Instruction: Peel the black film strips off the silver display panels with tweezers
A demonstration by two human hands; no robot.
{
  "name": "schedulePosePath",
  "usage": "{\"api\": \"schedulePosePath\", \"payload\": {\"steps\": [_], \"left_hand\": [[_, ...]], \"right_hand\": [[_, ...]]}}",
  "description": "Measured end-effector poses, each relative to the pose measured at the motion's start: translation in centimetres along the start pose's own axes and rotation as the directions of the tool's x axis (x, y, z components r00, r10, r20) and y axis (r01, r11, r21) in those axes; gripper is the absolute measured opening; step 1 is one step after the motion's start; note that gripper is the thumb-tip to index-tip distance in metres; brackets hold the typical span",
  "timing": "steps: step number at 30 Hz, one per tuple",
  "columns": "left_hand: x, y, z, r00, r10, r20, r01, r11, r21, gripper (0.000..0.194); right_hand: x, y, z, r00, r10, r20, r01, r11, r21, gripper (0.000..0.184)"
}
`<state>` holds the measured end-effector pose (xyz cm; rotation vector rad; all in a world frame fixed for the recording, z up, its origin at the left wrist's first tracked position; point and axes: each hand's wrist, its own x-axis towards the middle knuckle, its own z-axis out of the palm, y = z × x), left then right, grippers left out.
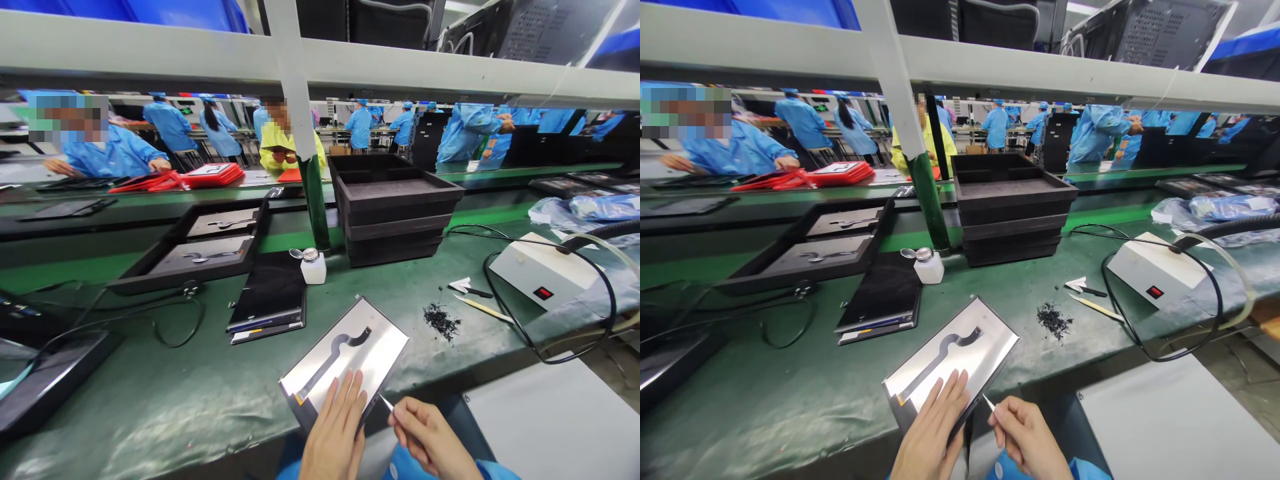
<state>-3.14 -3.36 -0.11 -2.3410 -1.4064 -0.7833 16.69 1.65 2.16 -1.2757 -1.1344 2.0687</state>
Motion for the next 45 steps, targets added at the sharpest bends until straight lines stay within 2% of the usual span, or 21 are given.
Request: {"api": "schedulePosePath", "payload": {"steps": [3, 8, 12, 17, 23, 29, 34, 40, 45], "left_hand": [[0.0, 0.0, 0.0, 1.000, -0.004, 0.000, 0.004, 1.000, -0.006, 0.049], [-0.2, 0.1, 0.2, 1.000, 0.000, -0.015, -0.001, 1.000, -0.022, 0.049], [-0.3, 0.1, 0.4, 1.000, -0.003, -0.012, 0.002, 1.000, -0.026, 0.050], [-0.2, 0.1, 0.4, 1.000, -0.006, -0.011, 0.005, 1.000, -0.029, 0.049], [-0.2, 0.1, 0.4, 1.000, -0.005, -0.006, 0.005, 1.000, -0.031, 0.050], [-0.2, 0.1, 0.3, 1.000, -0.006, -0.004, 0.006, 0.999, -0.036, 0.049], [0.0, 0.1, 0.2, 1.000, -0.008, -0.009, 0.007, 0.999, -0.031, 0.048], [0.4, 0.2, -0.3, 0.999, -0.020, -0.049, 0.018, 0.999, -0.042, 0.047], [0.4, -0.5, -1.4, 1.000, -0.014, 0.004, 0.014, 1.000, 0.001, 0.048]], "right_hand": [[0.0, 0.0, -0.1, 1.000, -0.020, -0.015, 0.020, 1.000, -0.018, 0.071], [0.0, 0.2, 0.0, 0.998, 0.047, 0.033, -0.048, 0.999, 0.026, 0.072], [0.1, 0.1, -0.2, 0.996, 0.039, 0.079, -0.041, 0.999, 0.025, 0.069], [0.2, 0.3, -0.7, 0.998, -0.054, 0.027, 0.055, 0.996, -0.065, 0.069], [0.4, 0.4, -0.6, 0.998, 0.004, 0.060, -0.002, 0.999, -0.038, 0.074], [0.5, 0.5, -0.4, 0.997, 0.003, 0.073, 0.000, 0.999, -0.040, 0.066], [0.3, 0.6, -0.3, 0.999, -0.032, 0.038, 0.034, 0.997, -0.071, 0.073], [0.1, 0.8, -0.5, 0.998, -0.045, 0.041, 0.049, 0.993, -0.108, 0.073], [0.0, 0.4, -0.1, 0.991, -0.076, 0.110, 0.086, 0.992, -0.095, 0.068]]}}
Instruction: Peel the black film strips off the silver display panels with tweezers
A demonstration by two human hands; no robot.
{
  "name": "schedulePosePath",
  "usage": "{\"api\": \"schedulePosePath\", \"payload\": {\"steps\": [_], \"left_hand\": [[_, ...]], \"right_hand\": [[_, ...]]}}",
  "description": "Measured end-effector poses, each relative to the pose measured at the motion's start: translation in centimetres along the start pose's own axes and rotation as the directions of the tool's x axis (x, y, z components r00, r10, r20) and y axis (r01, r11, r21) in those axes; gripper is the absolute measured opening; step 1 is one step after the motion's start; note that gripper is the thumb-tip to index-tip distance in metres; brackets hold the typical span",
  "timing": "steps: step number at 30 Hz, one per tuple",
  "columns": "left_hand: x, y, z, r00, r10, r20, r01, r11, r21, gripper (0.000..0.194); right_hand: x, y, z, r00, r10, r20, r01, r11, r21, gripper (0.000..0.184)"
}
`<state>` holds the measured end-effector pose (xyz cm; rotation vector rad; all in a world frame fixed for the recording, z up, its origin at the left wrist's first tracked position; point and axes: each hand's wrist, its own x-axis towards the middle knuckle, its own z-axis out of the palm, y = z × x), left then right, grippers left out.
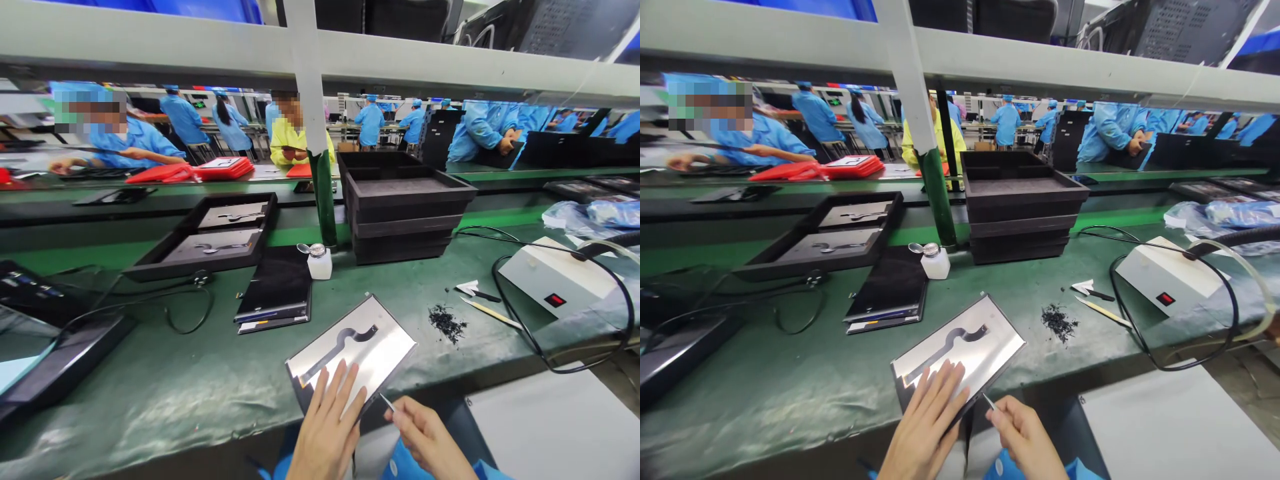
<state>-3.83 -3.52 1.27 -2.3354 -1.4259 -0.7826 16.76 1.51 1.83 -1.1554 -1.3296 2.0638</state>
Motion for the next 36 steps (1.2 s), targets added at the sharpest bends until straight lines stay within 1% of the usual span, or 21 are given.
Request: {"api": "schedulePosePath", "payload": {"steps": [3, 6, 9, 12, 18, 22, 27, 36], "left_hand": [[-0.2, -0.6, -0.5, 0.999, -0.029, -0.017, 0.029, 0.999, 0.017, 0.045], [-0.8, -0.9, -0.6, 0.996, -0.081, -0.045, 0.080, 0.997, -0.011, 0.041], [-1.3, -1.0, -0.3, 0.994, -0.098, -0.048, 0.096, 0.995, -0.039, 0.040], [-1.5, -1.0, -0.2, 0.993, -0.103, -0.050, 0.100, 0.993, -0.057, 0.041], [-1.4, -1.2, -0.2, 0.993, -0.105, -0.051, 0.101, 0.991, -0.084, 0.042], [-1.4, -1.2, -0.4, 0.993, -0.109, -0.047, 0.104, 0.991, -0.087, 0.042], [-1.2, -1.1, -0.6, 0.993, -0.109, -0.034, 0.106, 0.991, -0.087, 0.042], [-1.1, -0.8, -0.4, 0.991, -0.127, -0.040, 0.123, 0.989, -0.087, 0.046]], "right_hand": [[-0.1, 0.2, 0.4, 1.000, -0.022, -0.013, 0.022, 0.999, -0.032, 0.064], [-0.2, 0.9, 0.6, 0.997, -0.059, -0.043, 0.055, 0.994, -0.091, 0.061], [-0.1, 1.7, 0.5, 0.997, -0.052, -0.060, 0.045, 0.993, -0.108, 0.065], [0.2, 2.1, 0.4, 0.998, -0.017, -0.055, 0.013, 0.998, -0.068, 0.069], [0.5, 2.6, 0.7, 0.997, 0.072, -0.018, -0.069, 0.988, 0.136, 0.068], [0.7, 3.1, 0.8, 0.995, 0.098, 0.020, -0.100, 0.970, 0.221, 0.067], [0.8, 3.5, 0.9, 0.996, 0.088, 0.033, -0.094, 0.963, 0.254, 0.065], [0.8, 3.7, 0.9, 0.997, 0.082, 0.009, -0.081, 0.961, 0.264, 0.066]]}}
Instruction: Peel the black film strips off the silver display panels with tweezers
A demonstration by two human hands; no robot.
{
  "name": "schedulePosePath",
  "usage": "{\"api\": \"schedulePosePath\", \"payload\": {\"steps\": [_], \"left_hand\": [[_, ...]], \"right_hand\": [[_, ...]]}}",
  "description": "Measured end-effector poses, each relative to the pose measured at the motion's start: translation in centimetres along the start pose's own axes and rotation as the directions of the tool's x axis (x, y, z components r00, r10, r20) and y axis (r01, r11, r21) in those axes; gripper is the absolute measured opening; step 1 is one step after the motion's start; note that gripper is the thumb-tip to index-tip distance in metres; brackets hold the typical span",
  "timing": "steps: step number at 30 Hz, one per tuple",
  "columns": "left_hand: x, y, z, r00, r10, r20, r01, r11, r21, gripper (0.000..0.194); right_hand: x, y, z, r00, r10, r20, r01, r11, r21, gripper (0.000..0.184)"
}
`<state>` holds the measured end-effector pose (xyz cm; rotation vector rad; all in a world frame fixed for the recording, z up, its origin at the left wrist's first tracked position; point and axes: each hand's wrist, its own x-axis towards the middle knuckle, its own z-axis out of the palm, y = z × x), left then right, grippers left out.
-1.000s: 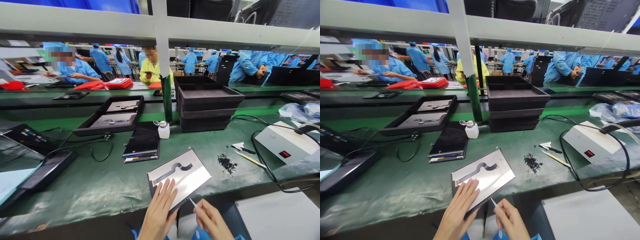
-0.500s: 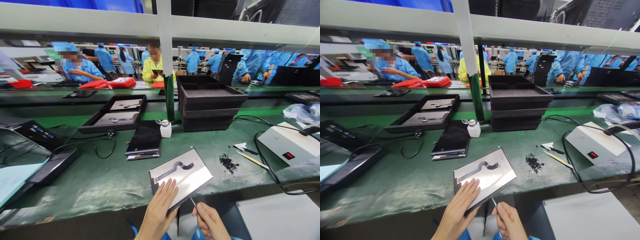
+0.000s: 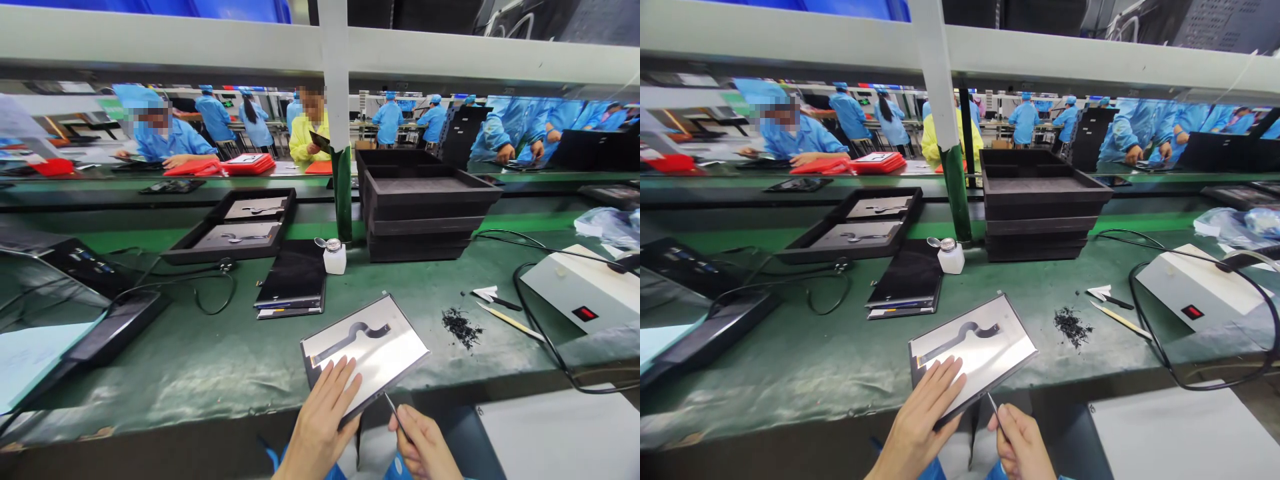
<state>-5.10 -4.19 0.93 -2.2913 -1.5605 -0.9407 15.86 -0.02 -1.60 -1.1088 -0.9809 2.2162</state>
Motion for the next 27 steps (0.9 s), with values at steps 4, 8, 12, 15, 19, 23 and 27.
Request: {"api": "schedulePosePath", "payload": {"steps": [4, 8, 12, 15, 19, 23, 27], "left_hand": [[-0.1, 0.0, 0.0, 1.000, -0.002, 0.006, 0.002, 1.000, -0.005, 0.046], [-0.1, -0.1, 0.0, 1.000, -0.005, 0.019, 0.006, 1.000, -0.008, 0.047], [-0.1, -0.1, 0.0, 1.000, 0.001, 0.004, -0.001, 1.000, -0.011, 0.044], [-0.1, -0.1, 0.0, 1.000, 0.002, 0.000, -0.002, 1.000, -0.013, 0.045], [-0.1, -0.2, 0.0, 1.000, -0.001, 0.002, 0.001, 1.000, -0.013, 0.051], [-0.1, -0.1, 0.0, 1.000, -0.001, 0.003, 0.001, 1.000, -0.015, 0.052], [-0.1, -0.1, -0.1, 1.000, -0.003, 0.009, 0.003, 1.000, -0.017, 0.047]], "right_hand": [[0.0, -0.1, 0.1, 1.000, 0.003, -0.011, -0.004, 1.000, -0.017, 0.067], [-0.1, -0.3, 0.1, 1.000, 0.009, -0.024, -0.009, 1.000, -0.028, 0.069], [-0.1, -0.5, 0.1, 0.999, 0.023, -0.022, -0.024, 0.999, -0.035, 0.069], [-0.2, -0.6, 0.0, 1.000, 0.024, -0.015, -0.025, 0.999, -0.036, 0.069], [-0.2, -0.7, -0.1, 1.000, 0.020, -0.015, -0.021, 0.999, -0.043, 0.070], [-0.3, -0.9, -0.1, 1.000, 0.024, -0.018, -0.025, 0.998, -0.059, 0.070], [-0.5, -1.2, 0.1, 1.000, 0.018, -0.020, -0.018, 0.999, -0.050, 0.069]]}}
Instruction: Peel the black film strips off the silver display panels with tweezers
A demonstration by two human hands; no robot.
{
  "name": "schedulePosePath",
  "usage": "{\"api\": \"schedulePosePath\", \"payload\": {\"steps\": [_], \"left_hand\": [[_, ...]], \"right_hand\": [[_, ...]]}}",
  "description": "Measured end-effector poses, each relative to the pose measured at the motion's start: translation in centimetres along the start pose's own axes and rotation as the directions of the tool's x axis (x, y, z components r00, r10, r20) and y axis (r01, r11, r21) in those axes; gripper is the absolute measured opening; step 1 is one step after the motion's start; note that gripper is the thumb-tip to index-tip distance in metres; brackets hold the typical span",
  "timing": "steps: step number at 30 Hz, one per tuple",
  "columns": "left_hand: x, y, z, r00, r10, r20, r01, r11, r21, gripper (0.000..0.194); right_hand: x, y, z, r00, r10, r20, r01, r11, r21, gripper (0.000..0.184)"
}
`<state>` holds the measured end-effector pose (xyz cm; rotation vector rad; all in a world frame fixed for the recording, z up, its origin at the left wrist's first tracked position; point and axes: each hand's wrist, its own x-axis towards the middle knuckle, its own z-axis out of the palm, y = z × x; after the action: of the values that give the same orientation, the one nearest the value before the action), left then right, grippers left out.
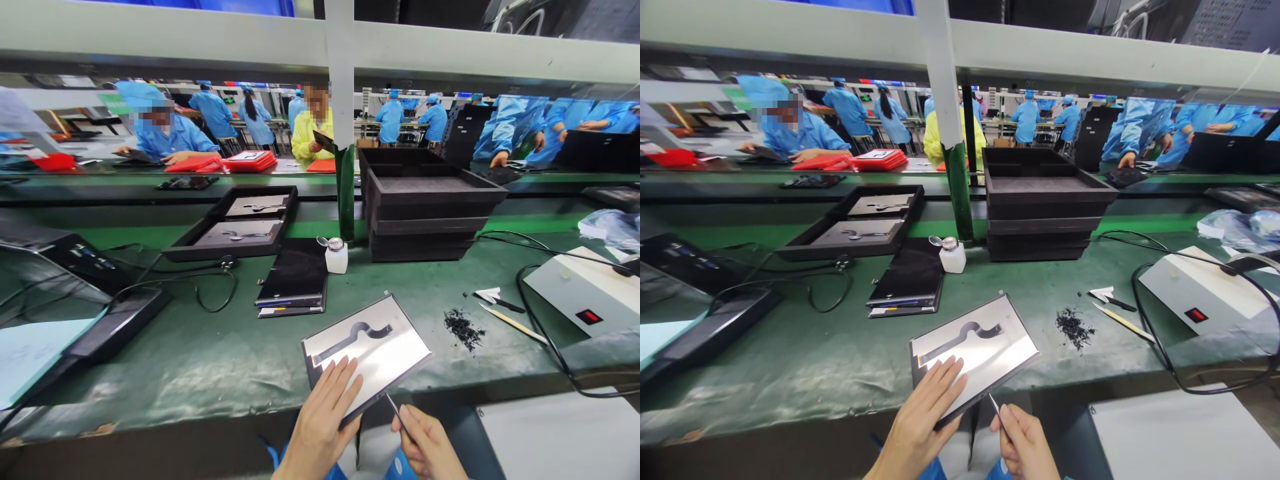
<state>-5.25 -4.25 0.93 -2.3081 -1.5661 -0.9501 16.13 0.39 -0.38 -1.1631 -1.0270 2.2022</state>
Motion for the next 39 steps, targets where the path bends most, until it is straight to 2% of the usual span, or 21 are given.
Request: {"api": "schedulePosePath", "payload": {"steps": [11, 20, 25, 29, 32, 35, 39], "left_hand": [[0.1, 0.1, -0.1, 1.000, -0.001, -0.001, 0.001, 1.000, -0.002, 0.045], [0.1, 0.1, 0.0, 1.000, 0.007, 0.006, -0.007, 1.000, 0.005, 0.042], [0.0, 0.1, 0.0, 1.000, 0.007, 0.007, -0.007, 1.000, 0.009, 0.042], [0.1, 0.1, -0.2, 1.000, 0.010, 0.007, -0.010, 1.000, 0.017, 0.041], [0.2, 0.1, -0.2, 1.000, 0.013, 0.007, -0.013, 1.000, 0.021, 0.040], [0.2, 0.1, -0.2, 1.000, 0.020, 0.008, -0.020, 1.000, 0.024, 0.040], [0.2, 0.1, -0.1, 1.000, 0.025, 0.000, -0.025, 0.999, 0.022, 0.040]], "right_hand": [[-0.5, -0.7, 0.5, 0.999, 0.004, -0.036, -0.004, 1.000, 0.002, 0.069], [-0.2, -0.5, 0.1, 0.999, -0.048, -0.006, 0.048, 0.996, -0.075, 0.067], [-0.5, -0.4, -0.1, 0.978, -0.208, -0.026, 0.193, 0.943, -0.270, 0.058], [-0.9, -0.3, -0.6, 0.956, -0.287, -0.065, 0.221, 0.848, -0.481, 0.057], [-1.0, 0.0, -0.9, 0.948, -0.314, -0.044, 0.236, 0.793, -0.562, 0.064], [-0.8, 0.6, -0.7, 0.955, -0.286, -0.077, 0.201, 0.817, -0.540, 0.067], [-0.5, 1.2, -0.1, 0.958, -0.267, -0.106, 0.199, 0.881, -0.429, 0.061]]}}
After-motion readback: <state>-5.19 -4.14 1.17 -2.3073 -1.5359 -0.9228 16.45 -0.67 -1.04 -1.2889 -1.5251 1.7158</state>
